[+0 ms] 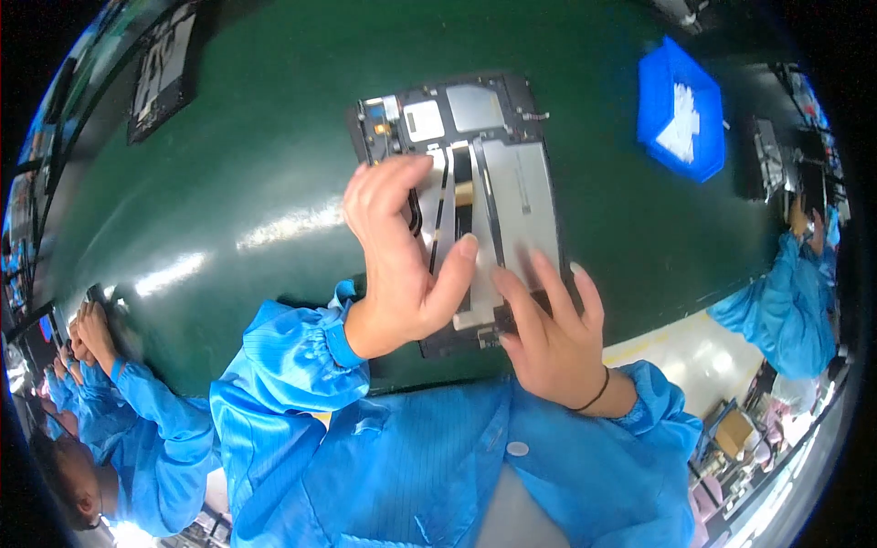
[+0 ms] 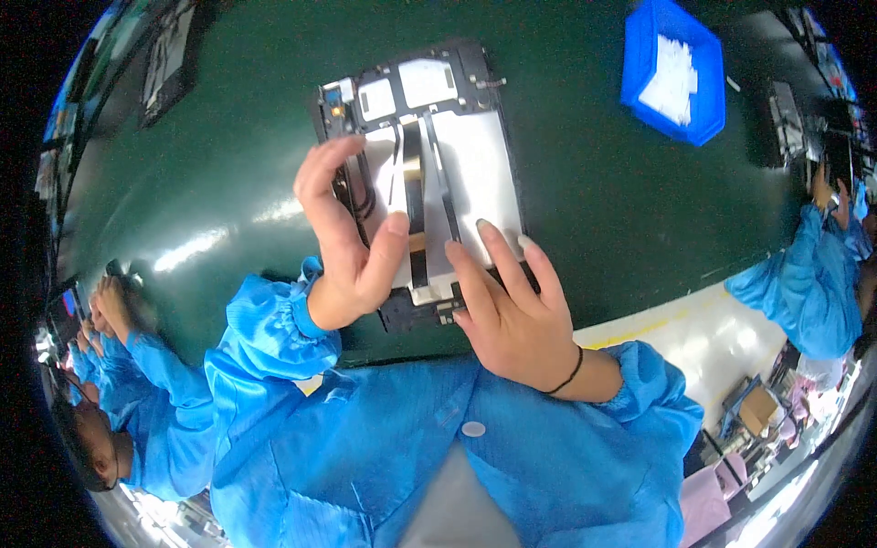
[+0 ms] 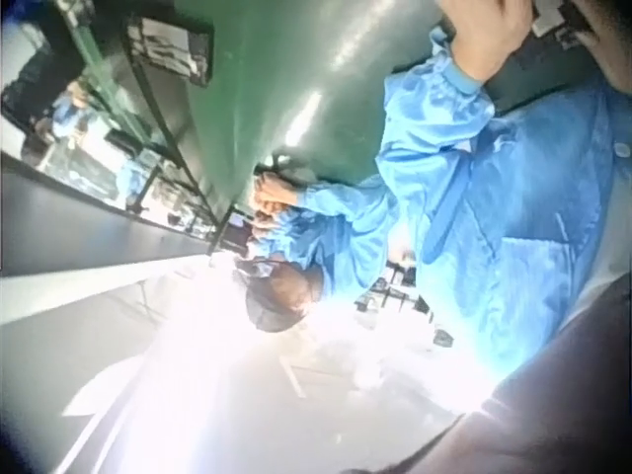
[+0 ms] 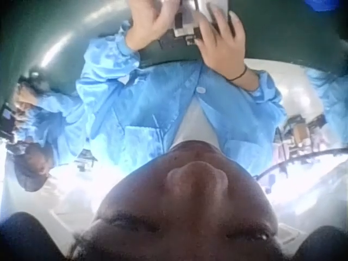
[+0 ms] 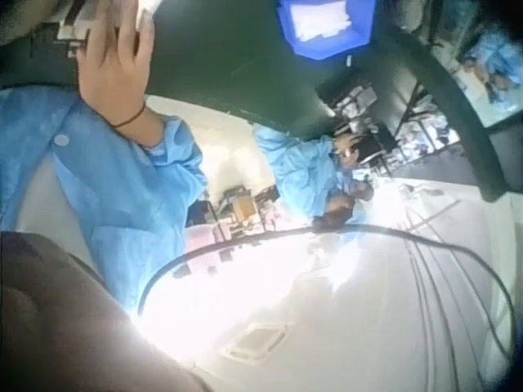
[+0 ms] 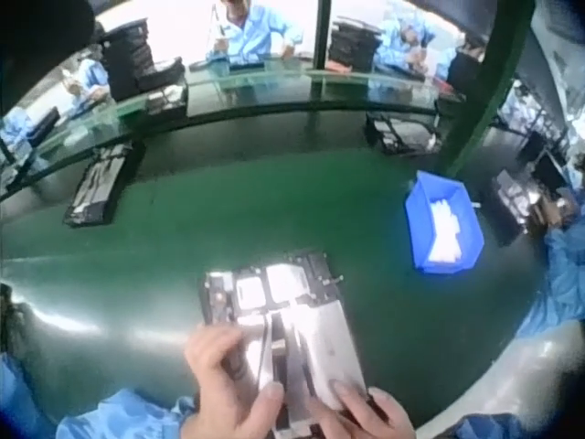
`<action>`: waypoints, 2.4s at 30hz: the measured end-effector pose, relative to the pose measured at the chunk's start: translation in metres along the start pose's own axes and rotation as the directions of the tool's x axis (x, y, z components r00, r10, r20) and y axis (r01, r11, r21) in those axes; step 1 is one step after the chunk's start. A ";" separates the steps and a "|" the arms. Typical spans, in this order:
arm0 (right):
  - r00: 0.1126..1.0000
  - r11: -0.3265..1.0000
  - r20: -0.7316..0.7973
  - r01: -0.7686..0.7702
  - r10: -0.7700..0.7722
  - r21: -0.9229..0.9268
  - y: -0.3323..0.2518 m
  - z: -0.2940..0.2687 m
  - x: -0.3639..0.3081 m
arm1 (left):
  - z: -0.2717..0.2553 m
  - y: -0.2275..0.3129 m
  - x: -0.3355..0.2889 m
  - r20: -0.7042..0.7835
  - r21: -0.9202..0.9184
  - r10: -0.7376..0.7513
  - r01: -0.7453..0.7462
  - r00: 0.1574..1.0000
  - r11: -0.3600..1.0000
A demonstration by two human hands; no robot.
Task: The person takes tablet chassis from an assembly line, connects ribbon cables and presses adhesive tapes inside each unit by hand, and places the assembled tablets back onto the conveyor belt.
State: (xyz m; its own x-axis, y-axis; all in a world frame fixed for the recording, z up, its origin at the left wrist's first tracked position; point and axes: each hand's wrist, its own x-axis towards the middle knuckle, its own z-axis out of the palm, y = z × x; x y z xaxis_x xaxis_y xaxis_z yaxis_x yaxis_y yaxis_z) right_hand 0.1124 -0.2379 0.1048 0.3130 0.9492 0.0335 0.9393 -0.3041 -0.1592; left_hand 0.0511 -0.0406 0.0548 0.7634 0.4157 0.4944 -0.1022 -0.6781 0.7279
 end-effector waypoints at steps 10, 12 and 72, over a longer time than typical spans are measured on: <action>0.941 0.862 -0.110 -0.241 0.320 0.446 0.057 0.033 0.017 | 0.001 0.006 -0.052 0.022 -0.351 -0.380 0.363 0.925 0.863; 0.921 0.744 -0.069 -0.263 0.383 0.614 0.048 0.038 0.015 | 0.001 0.013 -0.055 0.059 -0.437 -0.334 0.325 0.941 0.839; 0.917 0.998 0.395 -0.064 0.058 0.002 0.382 -0.185 0.266 | 0.072 0.012 0.014 0.059 -0.443 -0.348 0.337 0.935 0.831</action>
State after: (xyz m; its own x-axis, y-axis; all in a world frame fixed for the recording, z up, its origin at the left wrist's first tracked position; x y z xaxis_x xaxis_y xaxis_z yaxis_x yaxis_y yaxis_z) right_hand 0.5803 -0.1165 0.2360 0.2854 0.8847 -0.3684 0.9172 -0.3637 -0.1627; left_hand 0.1067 -0.0866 0.0357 0.7876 0.5891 0.1807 -0.1099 -0.1542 0.9819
